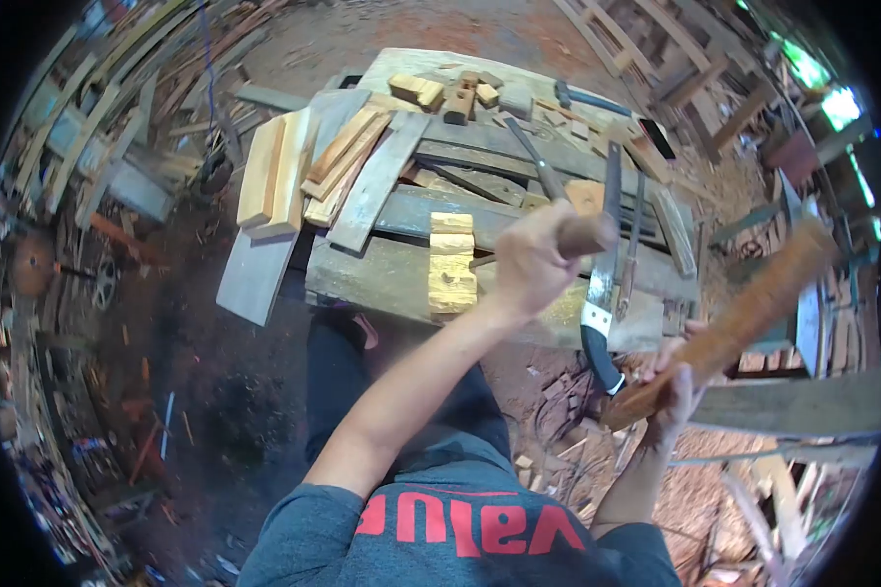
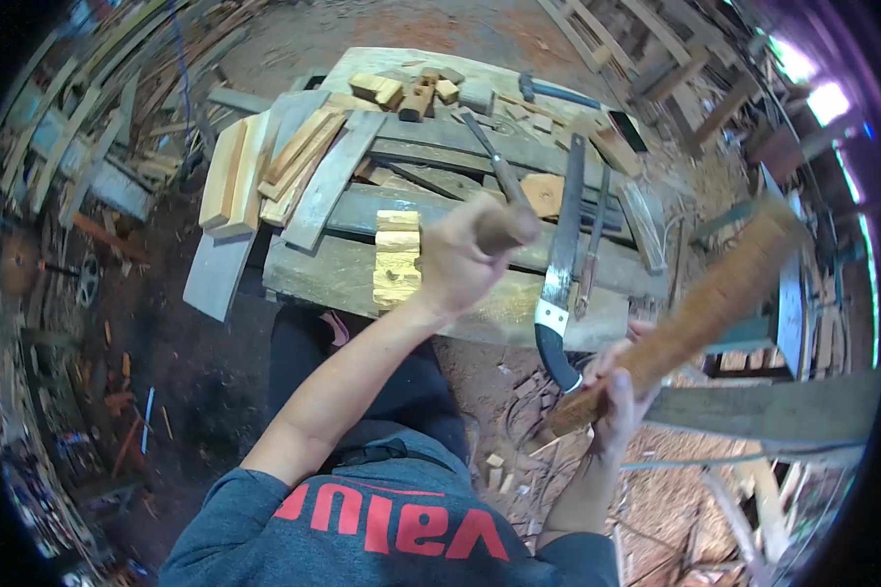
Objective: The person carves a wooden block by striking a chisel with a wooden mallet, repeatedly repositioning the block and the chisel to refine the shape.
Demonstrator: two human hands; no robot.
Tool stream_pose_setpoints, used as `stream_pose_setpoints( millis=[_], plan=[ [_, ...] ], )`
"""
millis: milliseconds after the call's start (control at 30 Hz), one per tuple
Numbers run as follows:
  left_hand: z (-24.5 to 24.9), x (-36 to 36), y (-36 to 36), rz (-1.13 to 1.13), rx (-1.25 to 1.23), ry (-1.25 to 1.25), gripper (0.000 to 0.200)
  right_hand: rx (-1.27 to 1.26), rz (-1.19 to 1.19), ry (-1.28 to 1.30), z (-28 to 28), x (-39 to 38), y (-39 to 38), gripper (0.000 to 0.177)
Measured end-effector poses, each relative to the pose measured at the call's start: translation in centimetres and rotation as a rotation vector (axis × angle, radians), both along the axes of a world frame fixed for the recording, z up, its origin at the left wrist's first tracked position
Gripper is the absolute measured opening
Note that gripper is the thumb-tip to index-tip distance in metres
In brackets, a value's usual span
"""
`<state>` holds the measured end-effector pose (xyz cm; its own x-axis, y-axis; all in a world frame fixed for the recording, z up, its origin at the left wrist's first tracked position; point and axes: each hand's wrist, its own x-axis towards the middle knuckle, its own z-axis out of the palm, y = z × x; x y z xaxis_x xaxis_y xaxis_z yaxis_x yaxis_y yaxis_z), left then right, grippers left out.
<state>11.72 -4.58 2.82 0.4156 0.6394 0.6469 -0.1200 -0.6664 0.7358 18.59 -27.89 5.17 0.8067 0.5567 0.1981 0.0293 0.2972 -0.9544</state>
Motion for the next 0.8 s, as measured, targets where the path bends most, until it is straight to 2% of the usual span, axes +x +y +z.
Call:
stream_pose_setpoints(
  millis=[67,133,233,267,367,400,467,500,533,600,633,667,733,767,800],
  plan=[
    [-0.2,0.9,-1.0,0.040,0.009,0.053,0.024,0.091,0.021,-0.006,-0.2,-0.4,0.6,0.069],
    [-0.4,1.8,-1.2,0.064,0.025,0.113,0.027,-0.533,0.038,-0.058,-1.5,-0.8,0.7,0.071],
    [-0.4,2.3,-1.4,0.079,0.055,0.099,0.023,-0.582,0.125,0.069,0.5,-1.0,0.0,0.073],
    [-0.6,2.2,-1.5,0.087,0.047,0.100,0.023,-0.520,0.102,0.031,0.4,0.0,-0.9,0.072],
    [-0.9,2.2,-2.0,0.048,0.069,0.102,0.022,0.035,-0.007,0.033,0.9,-0.5,-0.3,0.069],
    [-1.1,2.3,-2.1,0.064,0.087,0.114,0.027,0.040,-0.010,0.029,-0.2,0.1,-0.7,0.069],
    [-1.3,2.4,-2.1,0.087,0.114,0.116,0.031,-0.598,0.155,-0.085,-3.4,2.0,-1.5,0.071],
    [-1.4,2.5,-2.3,0.093,0.109,0.118,0.027,-0.548,0.281,0.095,-1.4,0.1,-0.3,0.074],
    [-1.5,2.6,-2.1,0.102,0.107,0.117,0.023,-0.538,0.284,0.087,-0.9,0.8,-0.5,0.074],
    [-1.5,2.1,-2.3,0.092,0.090,0.144,0.022,-0.393,0.139,0.040,0.3,2.0,-1.7,0.075],
    [-1.8,2.1,-2.5,0.090,0.096,0.144,0.026,-0.181,0.128,0.003,0.8,2.2,-2.0,0.074],
    [-1.9,2.2,-2.5,0.084,0.109,0.137,0.029,0.099,0.103,0.130,1.0,1.5,-1.3,0.073],
    [-1.9,2.2,-2.8,0.078,0.113,0.139,0.028,0.136,0.166,0.134,-0.3,1.2,-0.1,0.071],
    [-1.9,2.2,-2.8,0.082,0.119,0.145,0.027,-0.539,0.155,0.059,-2.2,2.4,-2.0,0.070],
    [-1.8,2.0,-2.7,0.080,0.126,0.143,0.027,-0.632,0.265,-0.032,-4.3,2.3,-2.3,0.067]
  ],
)
